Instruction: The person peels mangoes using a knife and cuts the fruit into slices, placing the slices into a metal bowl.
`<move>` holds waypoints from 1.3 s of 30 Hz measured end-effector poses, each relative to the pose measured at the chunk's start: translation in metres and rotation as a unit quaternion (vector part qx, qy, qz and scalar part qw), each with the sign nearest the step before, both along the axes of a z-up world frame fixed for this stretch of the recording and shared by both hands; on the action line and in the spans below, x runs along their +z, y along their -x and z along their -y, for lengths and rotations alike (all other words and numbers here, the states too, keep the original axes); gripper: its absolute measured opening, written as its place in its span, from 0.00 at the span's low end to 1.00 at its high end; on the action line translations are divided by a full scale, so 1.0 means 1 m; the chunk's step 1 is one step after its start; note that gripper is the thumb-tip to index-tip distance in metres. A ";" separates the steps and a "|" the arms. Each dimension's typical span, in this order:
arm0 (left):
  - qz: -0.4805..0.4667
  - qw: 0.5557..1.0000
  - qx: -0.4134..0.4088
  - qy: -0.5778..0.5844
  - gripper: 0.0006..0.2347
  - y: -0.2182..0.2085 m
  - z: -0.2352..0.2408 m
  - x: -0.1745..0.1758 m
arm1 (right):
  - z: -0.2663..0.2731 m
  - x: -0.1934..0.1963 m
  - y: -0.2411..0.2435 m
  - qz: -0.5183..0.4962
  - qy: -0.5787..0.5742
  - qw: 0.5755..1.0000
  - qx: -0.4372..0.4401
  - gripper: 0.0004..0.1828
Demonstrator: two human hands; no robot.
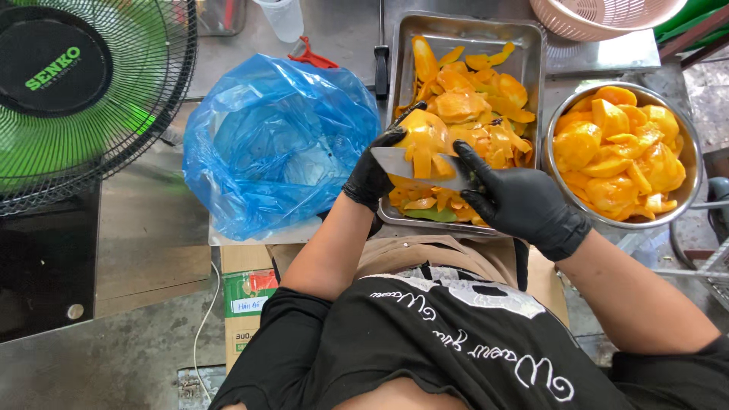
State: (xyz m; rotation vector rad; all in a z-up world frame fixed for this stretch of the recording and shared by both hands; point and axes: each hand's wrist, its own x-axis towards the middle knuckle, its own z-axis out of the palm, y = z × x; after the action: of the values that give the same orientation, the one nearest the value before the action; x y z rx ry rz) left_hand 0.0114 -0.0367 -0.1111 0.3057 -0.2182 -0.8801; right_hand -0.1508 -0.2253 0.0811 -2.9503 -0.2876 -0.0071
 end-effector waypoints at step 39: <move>0.107 0.993 -0.045 -0.020 0.38 0.011 -0.012 -0.003 | 0.029 -0.034 -0.007 -0.177 -0.211 0.960 -0.054 0.38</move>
State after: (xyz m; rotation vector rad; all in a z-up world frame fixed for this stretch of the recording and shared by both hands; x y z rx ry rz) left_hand 0.0008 -0.0246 -0.1139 0.4314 -0.4166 -0.9419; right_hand -0.1438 -0.2544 0.0474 -2.4781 -0.0615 0.3898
